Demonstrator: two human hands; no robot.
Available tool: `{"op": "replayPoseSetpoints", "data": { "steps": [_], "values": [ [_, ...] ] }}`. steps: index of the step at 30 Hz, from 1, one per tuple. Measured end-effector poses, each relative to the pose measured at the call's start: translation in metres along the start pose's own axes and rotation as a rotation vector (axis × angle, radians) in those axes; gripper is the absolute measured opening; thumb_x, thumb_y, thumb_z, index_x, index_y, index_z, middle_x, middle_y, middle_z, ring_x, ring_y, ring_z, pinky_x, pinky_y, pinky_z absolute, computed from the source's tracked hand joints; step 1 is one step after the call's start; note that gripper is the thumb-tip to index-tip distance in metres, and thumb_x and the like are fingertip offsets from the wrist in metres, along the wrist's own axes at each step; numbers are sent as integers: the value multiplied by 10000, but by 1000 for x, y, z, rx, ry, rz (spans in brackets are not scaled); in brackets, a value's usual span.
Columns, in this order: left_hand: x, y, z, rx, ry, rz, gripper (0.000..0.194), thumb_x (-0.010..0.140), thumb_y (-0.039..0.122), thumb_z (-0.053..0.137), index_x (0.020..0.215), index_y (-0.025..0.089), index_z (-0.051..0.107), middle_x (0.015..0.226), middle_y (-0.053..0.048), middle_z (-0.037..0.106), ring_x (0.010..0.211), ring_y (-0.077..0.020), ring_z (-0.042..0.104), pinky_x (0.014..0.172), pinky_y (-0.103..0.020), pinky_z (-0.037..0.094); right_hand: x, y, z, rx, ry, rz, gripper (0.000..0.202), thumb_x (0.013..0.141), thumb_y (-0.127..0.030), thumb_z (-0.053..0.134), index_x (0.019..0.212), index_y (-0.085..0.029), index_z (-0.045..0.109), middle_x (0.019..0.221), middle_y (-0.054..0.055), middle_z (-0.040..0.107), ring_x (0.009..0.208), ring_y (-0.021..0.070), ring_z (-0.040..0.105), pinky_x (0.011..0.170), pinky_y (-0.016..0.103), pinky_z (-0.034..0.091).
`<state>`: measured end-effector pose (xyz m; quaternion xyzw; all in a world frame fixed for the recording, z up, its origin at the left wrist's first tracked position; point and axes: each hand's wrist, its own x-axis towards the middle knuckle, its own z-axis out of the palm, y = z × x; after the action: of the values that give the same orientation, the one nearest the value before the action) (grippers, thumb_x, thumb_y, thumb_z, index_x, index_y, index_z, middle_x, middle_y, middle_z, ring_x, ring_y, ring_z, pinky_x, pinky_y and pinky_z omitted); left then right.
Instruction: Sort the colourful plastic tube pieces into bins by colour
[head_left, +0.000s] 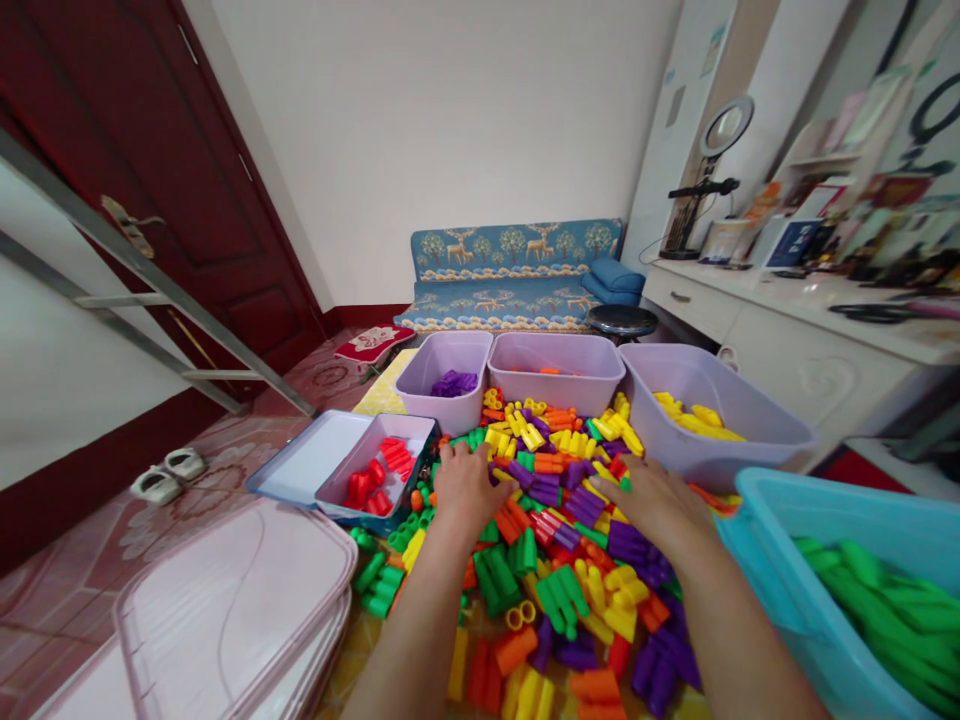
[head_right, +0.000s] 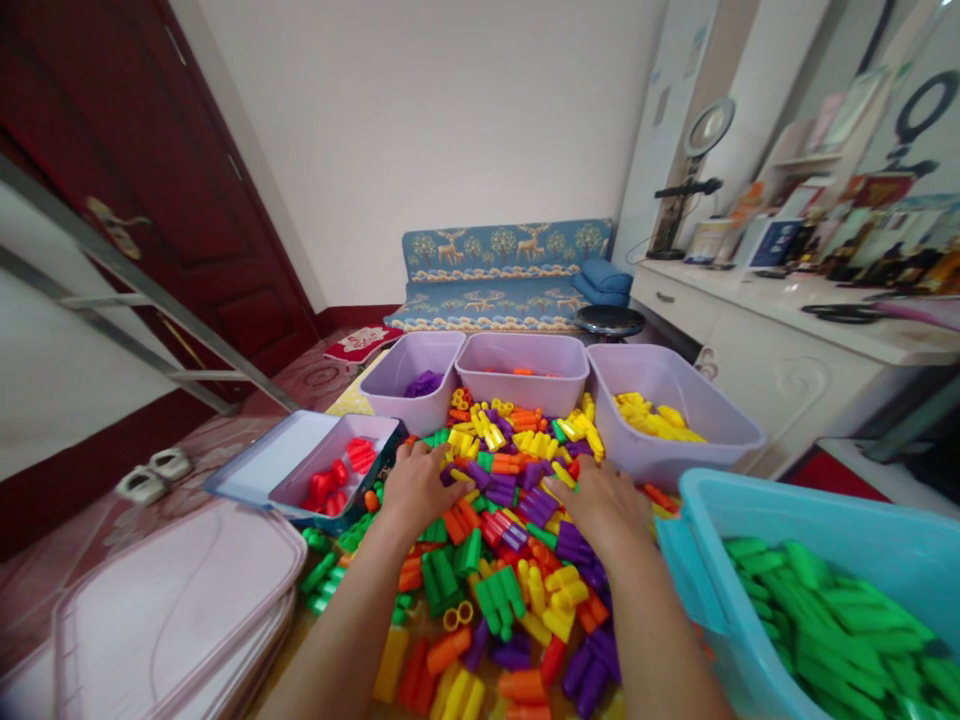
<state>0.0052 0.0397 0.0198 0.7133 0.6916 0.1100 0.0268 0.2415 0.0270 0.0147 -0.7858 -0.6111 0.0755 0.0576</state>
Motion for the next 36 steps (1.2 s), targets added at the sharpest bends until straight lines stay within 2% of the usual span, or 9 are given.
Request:
{"op": "replayPoseSetpoints", "data": {
  "steps": [4, 7, 13, 18, 21, 24, 28, 31, 36],
  "values": [
    [2, 2, 8, -90, 39, 107, 723, 665, 594, 667, 1273, 224, 537, 1082, -136, 625, 1075, -332, 518, 878, -398, 442, -2, -19, 7, 109, 27, -48, 740, 826, -711, 272, 1321, -198, 473, 1255, 213, 552, 1059, 364, 598, 824, 495, 457],
    [2, 5, 13, -229, 44, 202, 777, 645, 572, 700, 1320, 250, 490, 1152, -125, 611, 1092, -324, 543, 890, -399, 452, -6, -31, 13, 218, 23, -112, 747, 815, -722, 301, 1354, -222, 432, 1268, 198, 549, 1085, 354, 587, 840, 493, 451],
    [0, 14, 24, -497, -7, 354, 862, 624, 444, 761, 1388, 275, 399, 1295, -103, 559, 1176, -307, 530, 974, -435, 433, -7, -37, 25, 560, 46, -267, 626, 835, -600, 434, 1337, -226, 433, 1378, 121, 478, 1271, 279, 448, 1023, 455, 359],
    [-2, 19, 22, -768, 19, 474, 819, 653, 260, 740, 1393, 231, 390, 1369, -98, 499, 1243, -257, 484, 1044, -402, 395, -16, -49, 20, 951, 40, -439, 600, 812, -488, 549, 1353, -266, 412, 1394, 64, 471, 1319, 214, 394, 1101, 416, 283],
    [1, 18, 18, -878, 61, 456, 716, 687, 159, 673, 1361, 189, 433, 1360, -97, 517, 1247, -231, 487, 1066, -375, 377, -21, -58, 15, 1079, 49, -497, 621, 787, -443, 608, 1352, -279, 410, 1411, 51, 453, 1312, 209, 403, 1099, 395, 298],
    [6, 12, 15, -936, 108, 371, 599, 692, 83, 619, 1274, 188, 522, 1266, -66, 602, 1154, -195, 565, 996, -324, 442, -19, -64, 17, 1157, 36, -511, 645, 784, -417, 622, 1364, -261, 387, 1415, 74, 445, 1298, 205, 422, 1072, 383, 339],
    [13, 0, 15, -784, 177, 179, 484, 723, 178, 658, 1201, 191, 585, 1054, -67, 700, 963, -199, 652, 865, -327, 503, -8, -64, 23, 1059, 114, -480, 578, 795, -372, 593, 1331, -235, 424, 1383, 97, 477, 1252, 215, 470, 1005, 389, 406],
    [15, -10, 12, -556, 183, 147, 552, 665, 274, 745, 1196, 220, 605, 1070, -82, 683, 996, -236, 632, 892, -369, 479, -3, -60, 17, 878, 142, -462, 411, 803, -344, 561, 1192, -211, 558, 1238, 91, 592, 1104, 215, 575, 881, 348, 478],
    [8, -21, -10, -385, 152, 151, 680, 572, 283, 801, 1219, 236, 599, 1152, -94, 626, 1045, -255, 595, 904, -361, 463, -9, -51, -8, 440, -15, -417, 201, 743, -376, 633, 859, -219, 677, 825, 43, 710, 785, 214, 648, 670, 299, 454]
  ]
}}
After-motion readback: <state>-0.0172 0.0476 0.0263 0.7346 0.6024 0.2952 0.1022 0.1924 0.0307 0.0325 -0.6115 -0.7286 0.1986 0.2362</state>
